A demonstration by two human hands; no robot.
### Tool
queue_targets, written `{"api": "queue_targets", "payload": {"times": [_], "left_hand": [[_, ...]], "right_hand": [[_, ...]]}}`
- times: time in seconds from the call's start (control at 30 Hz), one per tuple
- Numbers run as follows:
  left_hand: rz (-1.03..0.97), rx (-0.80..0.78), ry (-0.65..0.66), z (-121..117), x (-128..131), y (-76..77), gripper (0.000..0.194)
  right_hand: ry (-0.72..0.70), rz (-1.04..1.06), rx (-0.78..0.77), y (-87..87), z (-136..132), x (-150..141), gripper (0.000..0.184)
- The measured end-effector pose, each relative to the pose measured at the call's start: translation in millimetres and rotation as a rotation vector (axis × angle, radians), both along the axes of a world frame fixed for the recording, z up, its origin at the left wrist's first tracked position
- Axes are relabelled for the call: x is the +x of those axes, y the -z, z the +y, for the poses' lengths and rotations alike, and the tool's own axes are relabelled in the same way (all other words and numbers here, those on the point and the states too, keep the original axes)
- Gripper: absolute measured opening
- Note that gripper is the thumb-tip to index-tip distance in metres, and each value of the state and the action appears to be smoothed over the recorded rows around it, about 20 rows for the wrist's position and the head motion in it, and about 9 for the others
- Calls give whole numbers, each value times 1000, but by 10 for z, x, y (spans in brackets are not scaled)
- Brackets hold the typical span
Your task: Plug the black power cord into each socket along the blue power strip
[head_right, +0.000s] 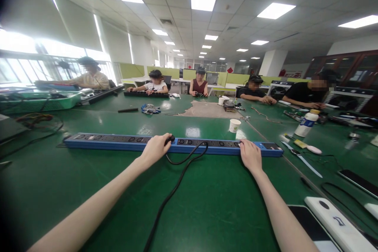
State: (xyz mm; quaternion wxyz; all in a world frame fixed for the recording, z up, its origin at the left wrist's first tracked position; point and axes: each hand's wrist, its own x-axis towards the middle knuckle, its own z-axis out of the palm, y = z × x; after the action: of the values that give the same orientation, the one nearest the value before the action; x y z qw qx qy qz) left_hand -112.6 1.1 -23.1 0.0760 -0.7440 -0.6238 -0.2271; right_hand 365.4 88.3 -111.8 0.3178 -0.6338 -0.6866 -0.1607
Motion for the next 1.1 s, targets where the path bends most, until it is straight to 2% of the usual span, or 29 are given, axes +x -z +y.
{"api": "queue_targets", "payload": {"times": [0.1, 0.37, 0.57, 0.77, 0.93, 1.1], "left_hand": [[23, 8, -7, 7, -5, 28, 36], [51, -32, -37, -82, 41, -20, 42], [92, -113, -37, -115, 246, -102, 38], [180, -97, -106, -62, 442, -183, 33], [184, -149, -147, 5, 509, -298, 29], [165, -165, -162, -1, 444, -235, 32]], "right_hand": [[9, -8, 1, -6, -6, -5, 49], [21, -8, 6, -44, -42, -45, 50], [11, 18, 7, -60, -56, -65, 49], [12, -3, 8, -45, -64, -64, 48], [15, -10, 13, -43, -61, -55, 47], [9, 0, 18, -44, -66, -51, 48]]}}
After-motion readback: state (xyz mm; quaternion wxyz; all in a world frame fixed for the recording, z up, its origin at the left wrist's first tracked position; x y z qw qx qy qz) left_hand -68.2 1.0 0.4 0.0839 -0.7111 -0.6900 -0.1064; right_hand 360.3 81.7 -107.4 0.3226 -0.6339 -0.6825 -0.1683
